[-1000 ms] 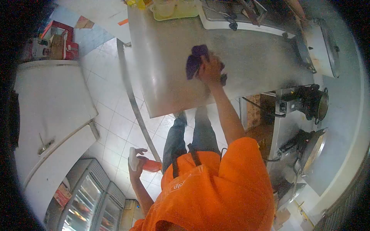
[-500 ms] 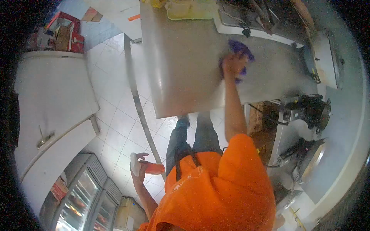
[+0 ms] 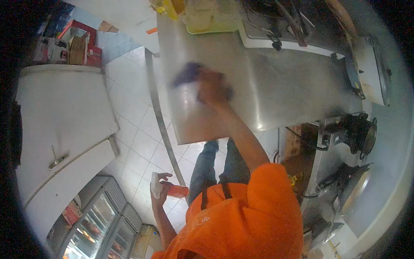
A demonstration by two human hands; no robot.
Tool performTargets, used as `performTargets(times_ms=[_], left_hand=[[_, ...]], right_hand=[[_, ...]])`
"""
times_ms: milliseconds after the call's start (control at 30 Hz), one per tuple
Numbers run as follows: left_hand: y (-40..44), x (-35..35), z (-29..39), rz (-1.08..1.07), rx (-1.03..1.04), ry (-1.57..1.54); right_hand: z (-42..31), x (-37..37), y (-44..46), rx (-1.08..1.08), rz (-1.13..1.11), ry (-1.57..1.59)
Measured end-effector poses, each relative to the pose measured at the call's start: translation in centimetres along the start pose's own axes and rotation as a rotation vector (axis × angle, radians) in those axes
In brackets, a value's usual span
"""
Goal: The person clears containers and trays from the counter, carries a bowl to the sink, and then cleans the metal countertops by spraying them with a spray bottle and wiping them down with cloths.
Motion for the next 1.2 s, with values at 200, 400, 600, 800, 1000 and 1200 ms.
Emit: performTargets(times_ms=[200,400,600,800,1000,1200], left_hand=[[-1.8,-0.2,-1.4,0.058,-0.025,0.021],[-3.4,0.6,-2.4,0.120,-0.024,-0.100],[-5.8,0.3,-3.7,0.225,-0.092,-0.179],[-7.6,0.7,-5.8,0.321,-0.109,-0.277],[-3.4,0.4,-3.3,0.137,-0.086,-0.186],[0.8,0.9,0.1,-0.061,0.051,0.028]], right_hand=[[2.8,1.3,10.8,0.756,0.290,-0.243],[-8.4,11.2,18.9,0.200,0.131,-0.134],[-1.7,9.4,22.8,0.234,0.232,-0.243],[-5.1,8.1,19.8,0.130,-0.026,-0.133],[-12.9,4.1,-9.8,-0.315,-0.312,0.071],[16.7,-7.8,-23.4,0.468,0.153,-0.676]])
Point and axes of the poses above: each hand's wrist, its own y-axis towards the middle knuckle, its own x-axis out of the palm, z = x × y, the point moved 2 cm from there along y, towards the middle knuckle, and after that the axes turned 7 degrees about -z, right-handed, at the moved point
